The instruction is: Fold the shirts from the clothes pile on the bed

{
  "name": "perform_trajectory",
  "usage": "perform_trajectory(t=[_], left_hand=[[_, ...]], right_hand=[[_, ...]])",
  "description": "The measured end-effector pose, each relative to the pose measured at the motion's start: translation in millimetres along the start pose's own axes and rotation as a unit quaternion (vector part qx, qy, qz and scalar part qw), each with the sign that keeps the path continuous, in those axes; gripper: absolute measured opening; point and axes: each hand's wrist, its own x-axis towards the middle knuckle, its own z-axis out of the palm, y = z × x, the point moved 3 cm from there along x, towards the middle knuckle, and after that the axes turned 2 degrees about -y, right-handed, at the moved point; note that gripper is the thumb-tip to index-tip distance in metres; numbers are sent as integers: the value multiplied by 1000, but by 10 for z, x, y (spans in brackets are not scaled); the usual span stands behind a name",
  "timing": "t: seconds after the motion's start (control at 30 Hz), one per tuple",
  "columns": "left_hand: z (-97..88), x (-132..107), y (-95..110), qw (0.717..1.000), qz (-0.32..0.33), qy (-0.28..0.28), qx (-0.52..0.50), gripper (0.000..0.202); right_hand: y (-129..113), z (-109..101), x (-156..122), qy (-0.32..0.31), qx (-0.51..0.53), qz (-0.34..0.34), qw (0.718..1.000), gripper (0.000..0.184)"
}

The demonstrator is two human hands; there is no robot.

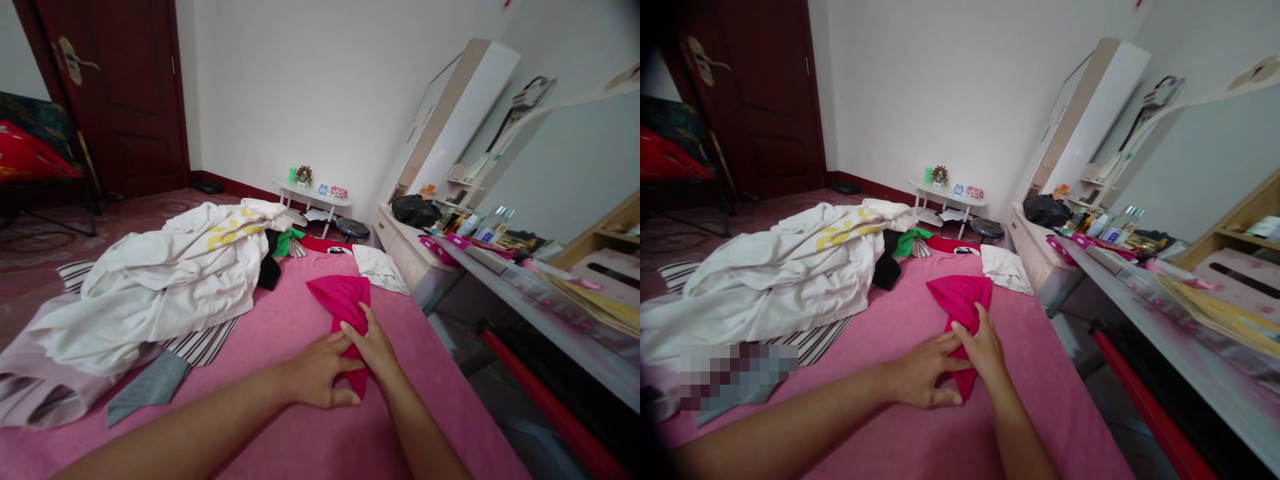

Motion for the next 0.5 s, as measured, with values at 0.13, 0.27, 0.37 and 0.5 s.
perform_trajectory(t=[0.13, 0.27, 0.37, 0.5], left_hand=[[-72, -16, -112, 989, -94, 99, -60, 20], [-129, -109, -434, 940, -245, 211, -112, 38], [-106, -143, -630, 909, -287, 242, -179, 39], [-42, -119, -673, 919, -297, 203, -160, 38]], right_hand=[[85, 132, 166, -2, 96, 41, 995, 49], [84, 92, 250, -21, 193, 79, 978, 44], [1, -173, 446, 39, 159, 35, 986, 45], [-162, -670, 1000, 159, 30, -67, 985, 44]])
